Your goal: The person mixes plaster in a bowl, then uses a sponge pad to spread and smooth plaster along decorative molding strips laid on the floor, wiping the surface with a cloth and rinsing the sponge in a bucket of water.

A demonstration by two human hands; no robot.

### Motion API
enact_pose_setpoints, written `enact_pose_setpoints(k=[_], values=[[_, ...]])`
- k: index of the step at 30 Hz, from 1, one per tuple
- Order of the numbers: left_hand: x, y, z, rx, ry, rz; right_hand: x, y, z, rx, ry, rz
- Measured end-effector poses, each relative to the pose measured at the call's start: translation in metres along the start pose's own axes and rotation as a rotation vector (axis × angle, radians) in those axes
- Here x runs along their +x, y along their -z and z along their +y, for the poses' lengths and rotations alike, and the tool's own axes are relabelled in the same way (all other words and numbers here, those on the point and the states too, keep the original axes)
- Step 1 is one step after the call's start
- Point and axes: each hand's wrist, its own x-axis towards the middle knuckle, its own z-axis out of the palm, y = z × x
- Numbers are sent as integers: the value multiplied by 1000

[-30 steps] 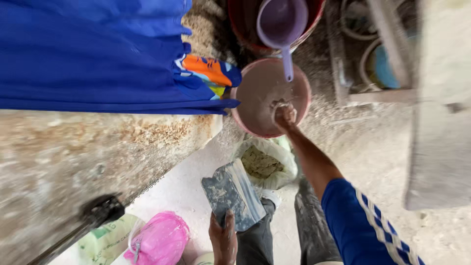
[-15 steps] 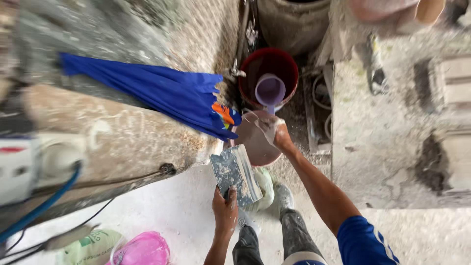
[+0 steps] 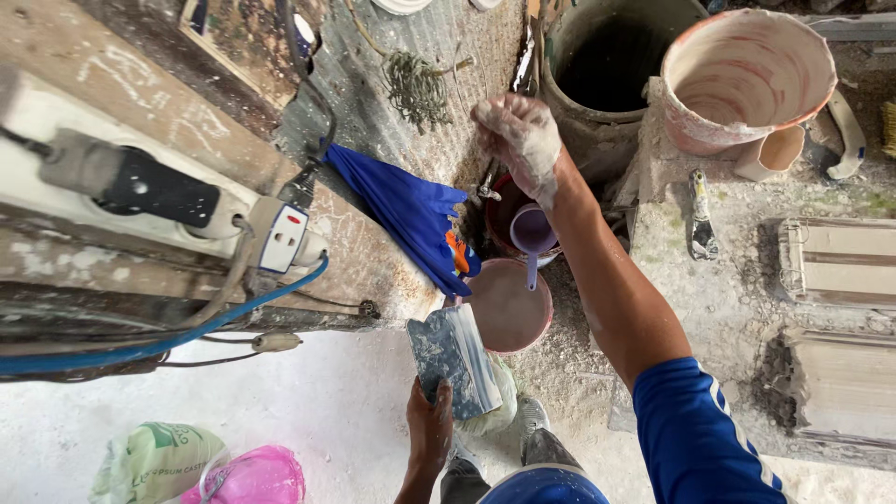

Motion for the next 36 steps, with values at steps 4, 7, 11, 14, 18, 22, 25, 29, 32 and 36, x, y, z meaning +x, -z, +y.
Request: enact_pose_setpoints(k=[4,7,11,14,18,22,25,29,32,36], values=[[2,15,-22,-58,-65,-23,-23,29,50,-136,-162,61],[10,30,-38,-66,-79,-33,-69,68,120,-91,-202,190],[26,51,-55,119,-51,-109,-180,124,228,-919,-597,184],[49,53,-74,295,-63,-207,-273,163,303,-1093,-729,281],[112,25,-127,561,-100,-312,-331,195,403,-998,-731,358],[211,-48,-215,791,-147,-329,-320,212,501,-940,-661,355],[284,-112,-286,826,-332,-292,-298,231,578,-920,-595,343],[349,-173,-356,873,-577,-145,-282,272,654,-983,-576,363],[378,-193,-383,819,-312,-292,-264,309,688,-1061,-608,382],[402,-203,-401,851,-618,-327,-245,348,705,-1139,-627,384]])
